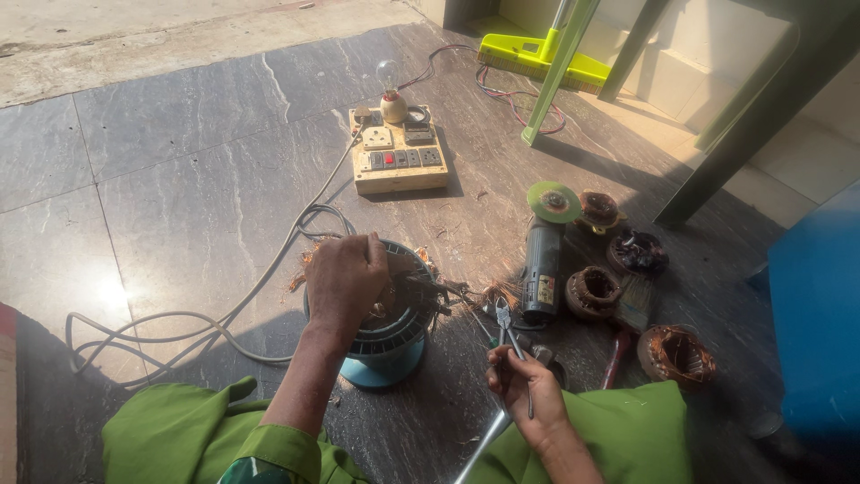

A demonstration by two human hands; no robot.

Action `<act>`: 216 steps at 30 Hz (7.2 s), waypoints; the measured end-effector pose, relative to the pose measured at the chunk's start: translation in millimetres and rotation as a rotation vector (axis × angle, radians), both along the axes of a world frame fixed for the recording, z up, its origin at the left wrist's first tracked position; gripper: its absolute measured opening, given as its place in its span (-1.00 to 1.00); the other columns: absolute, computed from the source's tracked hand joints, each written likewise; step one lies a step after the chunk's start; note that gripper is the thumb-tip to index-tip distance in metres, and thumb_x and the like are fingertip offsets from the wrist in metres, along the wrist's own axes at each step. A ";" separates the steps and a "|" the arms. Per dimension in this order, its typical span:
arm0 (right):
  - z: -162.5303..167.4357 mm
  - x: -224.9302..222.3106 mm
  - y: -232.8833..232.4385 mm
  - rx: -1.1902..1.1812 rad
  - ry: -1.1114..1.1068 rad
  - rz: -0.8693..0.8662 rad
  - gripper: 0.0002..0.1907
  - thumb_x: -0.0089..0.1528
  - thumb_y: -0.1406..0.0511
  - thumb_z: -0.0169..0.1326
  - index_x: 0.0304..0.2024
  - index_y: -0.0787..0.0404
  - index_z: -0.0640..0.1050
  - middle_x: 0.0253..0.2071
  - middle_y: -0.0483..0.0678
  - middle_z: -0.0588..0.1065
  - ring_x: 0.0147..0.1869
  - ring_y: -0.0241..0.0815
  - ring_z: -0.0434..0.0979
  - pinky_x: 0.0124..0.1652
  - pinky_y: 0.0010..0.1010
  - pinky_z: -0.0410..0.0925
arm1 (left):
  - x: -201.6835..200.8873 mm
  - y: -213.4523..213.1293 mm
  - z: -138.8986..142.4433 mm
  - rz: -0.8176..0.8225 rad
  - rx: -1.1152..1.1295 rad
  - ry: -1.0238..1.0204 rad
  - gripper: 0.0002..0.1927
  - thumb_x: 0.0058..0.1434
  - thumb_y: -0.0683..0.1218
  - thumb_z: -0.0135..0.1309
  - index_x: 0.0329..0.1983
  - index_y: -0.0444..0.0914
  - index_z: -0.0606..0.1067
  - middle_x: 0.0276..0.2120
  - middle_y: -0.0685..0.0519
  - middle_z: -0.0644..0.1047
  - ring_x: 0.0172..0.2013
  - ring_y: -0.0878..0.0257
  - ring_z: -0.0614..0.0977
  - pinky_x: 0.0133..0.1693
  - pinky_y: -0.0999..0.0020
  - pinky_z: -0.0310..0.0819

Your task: The person sits on the floor and uses a hammer and screwdriver to loosen and pry out copper windings from a motor stator. They then use pliers to pull and cut the copper wires, removing them from the stator slots.

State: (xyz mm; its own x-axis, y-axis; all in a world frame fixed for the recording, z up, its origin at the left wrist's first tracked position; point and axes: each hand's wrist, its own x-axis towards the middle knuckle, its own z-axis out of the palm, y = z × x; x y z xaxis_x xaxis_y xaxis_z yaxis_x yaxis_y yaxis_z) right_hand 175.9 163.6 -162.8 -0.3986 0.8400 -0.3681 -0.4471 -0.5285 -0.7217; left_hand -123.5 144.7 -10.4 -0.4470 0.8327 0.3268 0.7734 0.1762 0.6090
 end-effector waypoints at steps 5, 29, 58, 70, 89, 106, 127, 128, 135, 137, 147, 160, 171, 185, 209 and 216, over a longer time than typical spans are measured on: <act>3.1 -0.3 -3.1 -0.043 0.004 -0.023 -0.71 0.40 0.29 -0.16 0.00 0.36 0.51 -0.05 0.14 0.55 -0.03 -0.02 0.55 -0.01 -0.24 0.42 | 1.1 -0.8 0.6 -0.014 0.018 -0.030 -0.52 0.39 -0.01 -0.13 -0.58 -0.24 0.62 -0.78 0.00 0.52 -0.75 0.24 0.56 -0.45 0.23 0.58; 125.2 -77.4 -86.3 -0.086 0.272 0.272 -0.52 0.34 0.24 -0.24 0.19 0.45 0.33 0.33 0.34 0.33 0.42 0.26 0.33 0.23 0.25 0.32 | 3.9 2.6 2.8 -0.004 0.113 0.022 -0.54 0.35 0.00 -0.12 -0.58 -0.28 0.59 -0.72 -0.06 0.51 -0.67 0.13 0.61 -0.43 0.11 0.56; 140.4 -78.2 -53.6 -0.061 -0.076 0.344 -0.62 0.42 0.05 -0.23 -0.36 0.14 0.35 -0.32 0.20 0.51 -0.48 -0.14 0.51 -0.51 -0.39 0.39 | 9.9 -3.4 0.1 -0.046 0.135 0.108 -0.53 0.39 0.02 -0.13 -0.54 -0.24 0.61 -0.68 -0.10 0.55 -0.62 0.03 0.65 -0.41 0.07 0.57; 129.9 -85.8 -81.0 -0.214 0.087 0.306 -0.57 0.40 -0.03 -0.23 -0.42 0.08 0.28 -0.53 -0.13 0.24 -0.64 -0.36 0.21 -0.66 -0.55 0.11 | 5.8 4.9 -2.2 -0.045 0.148 0.044 -0.53 0.37 0.00 -0.13 -0.60 -0.23 0.59 -0.70 -0.08 0.54 -0.65 0.09 0.65 -0.41 0.12 0.64; 43.8 116.5 -61.2 0.111 -0.742 0.068 -0.48 0.40 -0.07 -0.17 -0.44 0.18 0.24 -0.56 0.03 0.34 -0.65 -0.16 0.31 -0.65 -0.34 0.17 | -59.0 2.8 -6.6 -0.007 0.232 -0.089 -0.52 0.41 -0.02 -0.13 -0.52 -0.37 0.59 -0.63 -0.24 0.54 -0.61 -0.05 0.62 -0.31 -0.02 0.54; 114.8 35.1 -57.6 0.014 -0.248 0.037 -0.56 0.35 -0.03 -0.14 -0.45 0.12 0.27 -0.51 0.00 0.37 -0.58 -0.18 0.36 -0.59 -0.38 0.23 | 33.9 54.7 19.0 -0.055 -0.247 -0.098 -0.53 0.37 0.04 -0.16 -0.50 -0.28 0.59 -0.52 -0.09 0.56 -0.47 0.15 0.62 -0.15 0.07 0.55; 34.2 4.9 7.1 -0.113 0.091 0.230 -0.49 0.24 0.48 -0.06 0.28 0.43 0.38 0.22 0.24 0.44 0.32 0.10 0.45 0.26 0.08 0.36 | 19.9 33.8 -0.3 -0.081 -0.301 -0.016 -0.52 0.40 0.01 -0.18 -0.56 -0.26 0.55 -0.64 0.01 0.47 -0.57 0.19 0.54 -0.33 0.15 0.53; 40.2 3.5 3.5 -0.077 0.066 0.237 -0.48 0.24 0.47 -0.05 0.28 0.44 0.38 0.22 0.25 0.45 0.32 0.11 0.45 0.24 0.05 0.34 | 25.2 28.4 0.5 -0.087 -0.256 0.019 -0.50 0.41 0.01 -0.19 -0.58 -0.26 0.54 -0.65 0.00 0.47 -0.57 0.18 0.54 -0.35 0.15 0.53; 106.1 4.7 -54.1 0.268 -0.001 0.113 -0.39 0.16 0.48 -0.02 0.30 0.43 0.34 0.27 0.19 0.43 0.36 0.04 0.42 0.29 0.00 0.33 | 53.2 -3.9 2.2 -0.085 -0.074 0.130 -0.50 0.40 0.02 -0.19 -0.62 -0.23 0.52 -0.71 0.00 0.46 -0.66 0.20 0.56 -0.39 0.13 0.55; 125.3 11.2 -74.7 0.246 -0.032 0.126 -0.38 0.15 0.44 -0.02 0.30 0.45 0.33 0.27 0.23 0.42 0.36 0.08 0.43 0.31 -0.01 0.32 | 53.5 -4.0 1.9 -0.084 0.008 0.140 -0.50 0.39 0.01 -0.17 -0.64 -0.24 0.52 -0.72 0.00 0.46 -0.66 0.17 0.56 -0.39 0.10 0.54; 153.1 -22.1 -107.3 0.204 -0.149 0.411 -0.34 0.14 0.45 -0.01 0.34 0.43 0.31 0.29 0.20 0.41 0.36 0.00 0.44 0.25 -0.15 0.37 | 56.2 -4.5 2.2 -0.080 -0.027 0.077 -0.48 0.41 0.02 -0.19 -0.61 -0.24 0.55 -0.72 -0.05 0.50 -0.66 0.11 0.61 -0.44 0.11 0.57; 159.9 -35.6 -83.0 0.069 -0.083 0.349 -0.35 0.14 0.50 -0.06 0.33 0.45 0.32 0.22 0.17 0.45 0.31 -0.04 0.48 0.14 -0.17 0.44 | 58.3 -5.3 3.9 -0.073 0.036 0.106 -0.53 0.34 0.01 -0.15 -0.58 -0.26 0.59 -0.66 -0.11 0.55 -0.59 0.04 0.66 -0.37 0.05 0.60; 170.8 -36.2 -69.7 -0.008 -0.168 0.341 -0.58 0.38 0.22 -0.15 0.15 0.38 0.47 0.03 0.03 0.51 -0.17 -0.26 0.43 -0.29 -0.43 0.36 | 61.3 -8.0 3.0 -0.079 0.060 0.155 -0.53 0.34 0.01 -0.15 -0.62 -0.24 0.57 -0.68 -0.10 0.54 -0.60 0.02 0.65 -0.40 0.03 0.58; 159.4 -42.4 -77.1 -0.418 0.398 0.251 -0.71 0.41 0.09 -0.10 -0.26 0.14 0.36 -0.37 -0.15 0.25 -0.43 -0.39 0.12 -0.51 -0.61 0.10 | 56.2 0.4 -7.3 -0.083 0.127 0.210 -0.51 0.38 -0.01 -0.16 -0.63 -0.24 0.55 -0.65 -0.14 0.54 -0.59 -0.01 0.65 -0.42 0.02 0.60; 144.5 -23.1 -138.6 -0.070 -0.143 0.196 -0.70 0.38 0.11 -0.05 -0.30 0.18 0.38 -0.47 -0.22 0.30 -0.51 -0.44 0.14 -0.55 -0.58 0.07 | 56.6 -16.1 5.9 -0.572 0.158 0.090 -0.49 0.43 0.00 -0.13 -0.67 -0.23 0.46 -0.70 -0.12 0.48 -0.61 -0.05 0.58 -0.34 0.02 0.54; 143.4 -14.3 -151.6 0.488 -1.250 0.302 -0.64 0.36 0.05 -0.08 -0.34 0.17 0.45 -0.60 -0.18 0.39 -0.53 -0.36 0.37 -0.45 -0.45 0.24 | 70.8 -14.4 2.3 -0.642 0.174 0.069 -0.49 0.44 0.00 -0.13 -0.66 -0.20 0.47 -0.69 -0.08 0.51 -0.61 -0.02 0.59 -0.34 0.07 0.58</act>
State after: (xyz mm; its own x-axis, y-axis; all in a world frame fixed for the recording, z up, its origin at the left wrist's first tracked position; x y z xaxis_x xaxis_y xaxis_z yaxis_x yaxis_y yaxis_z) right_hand 161.6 12.1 -19.4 -0.2121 0.9273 -0.3084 0.7170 -0.0668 -0.6939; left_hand -52.8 130.3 -8.2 0.1463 0.8591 0.4905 0.7306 -0.4281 0.5319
